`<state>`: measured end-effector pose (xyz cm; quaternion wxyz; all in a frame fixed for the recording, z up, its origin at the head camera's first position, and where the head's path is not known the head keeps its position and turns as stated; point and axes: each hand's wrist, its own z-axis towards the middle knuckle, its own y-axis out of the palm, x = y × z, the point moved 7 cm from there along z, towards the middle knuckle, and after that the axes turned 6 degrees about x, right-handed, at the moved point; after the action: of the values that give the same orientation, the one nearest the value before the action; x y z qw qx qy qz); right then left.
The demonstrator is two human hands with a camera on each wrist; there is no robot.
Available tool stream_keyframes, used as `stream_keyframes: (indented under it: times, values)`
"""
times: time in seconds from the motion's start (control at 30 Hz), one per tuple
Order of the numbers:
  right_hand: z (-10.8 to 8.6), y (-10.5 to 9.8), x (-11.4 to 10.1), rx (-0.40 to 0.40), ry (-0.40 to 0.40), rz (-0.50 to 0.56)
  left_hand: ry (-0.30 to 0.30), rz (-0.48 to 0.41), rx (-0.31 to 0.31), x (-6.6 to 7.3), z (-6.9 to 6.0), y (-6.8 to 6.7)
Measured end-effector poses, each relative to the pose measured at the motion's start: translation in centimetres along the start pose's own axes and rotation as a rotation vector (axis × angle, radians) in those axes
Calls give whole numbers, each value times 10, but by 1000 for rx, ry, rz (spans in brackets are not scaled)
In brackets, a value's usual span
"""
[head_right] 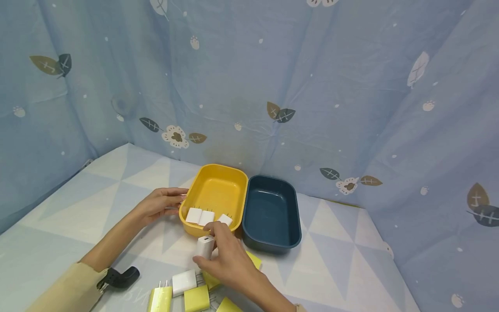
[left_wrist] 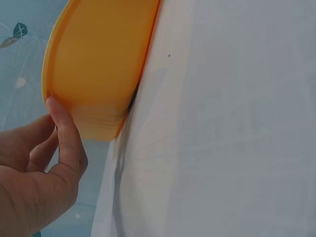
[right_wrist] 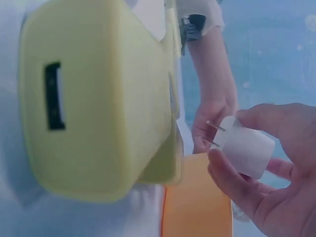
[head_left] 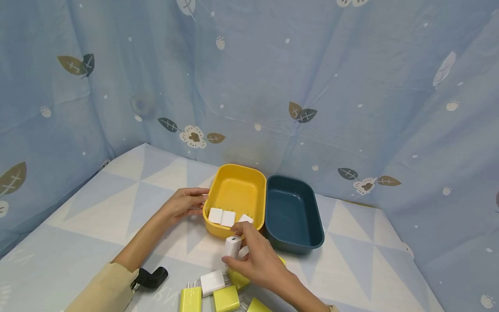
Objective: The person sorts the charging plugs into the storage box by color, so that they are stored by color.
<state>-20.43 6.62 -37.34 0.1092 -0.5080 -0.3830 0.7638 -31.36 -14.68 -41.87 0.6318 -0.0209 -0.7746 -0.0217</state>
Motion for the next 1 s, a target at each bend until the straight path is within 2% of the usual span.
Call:
stream_keyframes:
  times: [0.2,0.33,0.43,0.63,0.77,0.87,1.0]
  values:
    - [-7,-9,7,40,26,78,2,-5,-8,-1,0,0]
    - [-11,-12,16,68,99,129,4,-8,-11,-1,1,0]
    - [-13,-13,23,67,150,207,9,-10,-14,-1,1,0]
    - [-13,-15,35,60,163,352,17,-11,-22,1,2,2]
    - [-13,-10,46,10,262,528,18,-5,-13,2,2,1]
    - [-13,-7,49,-37,333,605,16,-4,-5,1,0,-1]
    - [-16,-9,46,-103,356,699,21,-6,-16,2,0,0]
